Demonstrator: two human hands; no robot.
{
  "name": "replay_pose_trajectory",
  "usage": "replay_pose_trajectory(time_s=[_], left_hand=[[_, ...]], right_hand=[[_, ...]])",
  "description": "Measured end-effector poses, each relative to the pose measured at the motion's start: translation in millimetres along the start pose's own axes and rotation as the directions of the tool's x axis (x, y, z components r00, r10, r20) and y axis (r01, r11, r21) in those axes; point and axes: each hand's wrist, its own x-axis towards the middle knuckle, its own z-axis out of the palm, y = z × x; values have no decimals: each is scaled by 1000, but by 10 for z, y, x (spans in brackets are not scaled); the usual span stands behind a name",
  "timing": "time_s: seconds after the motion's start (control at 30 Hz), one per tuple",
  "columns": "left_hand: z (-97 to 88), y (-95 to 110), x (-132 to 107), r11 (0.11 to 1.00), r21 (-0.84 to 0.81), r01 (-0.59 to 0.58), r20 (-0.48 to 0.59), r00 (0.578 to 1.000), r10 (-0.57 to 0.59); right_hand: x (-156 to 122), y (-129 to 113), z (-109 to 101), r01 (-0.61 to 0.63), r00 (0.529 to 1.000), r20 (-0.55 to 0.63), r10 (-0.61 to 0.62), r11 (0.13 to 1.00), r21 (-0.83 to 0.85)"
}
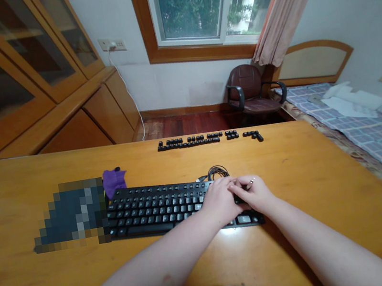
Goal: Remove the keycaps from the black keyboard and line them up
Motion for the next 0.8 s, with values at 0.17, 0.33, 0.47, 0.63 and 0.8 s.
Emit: replay_pose_trajectory(time_s=[0.17,0.33,0.47,0.63,0.8], left_hand=[[9,-19,7,1000,3,-25,-7,1000,25],[13,-26,8,999,15,-32,7,999,32],[7,-24,7,999,34,-8,20,1000,7],[-9,-34,1,999,38,-30,14,999,30],[-25,-22,-20,1000,-7,-20,-23,1000,20]], right_hand=[[-21,12,64,50,994,-90,-57,996,-76],[-47,-62,1,31,968,-249,-24,999,23],[-77,-103,-111,-19,882,-457,113,979,205],[-42,1,-113,-60,912,-380,152,968,243],[-3,94,-90,-83,922,-336,191,947,311]])
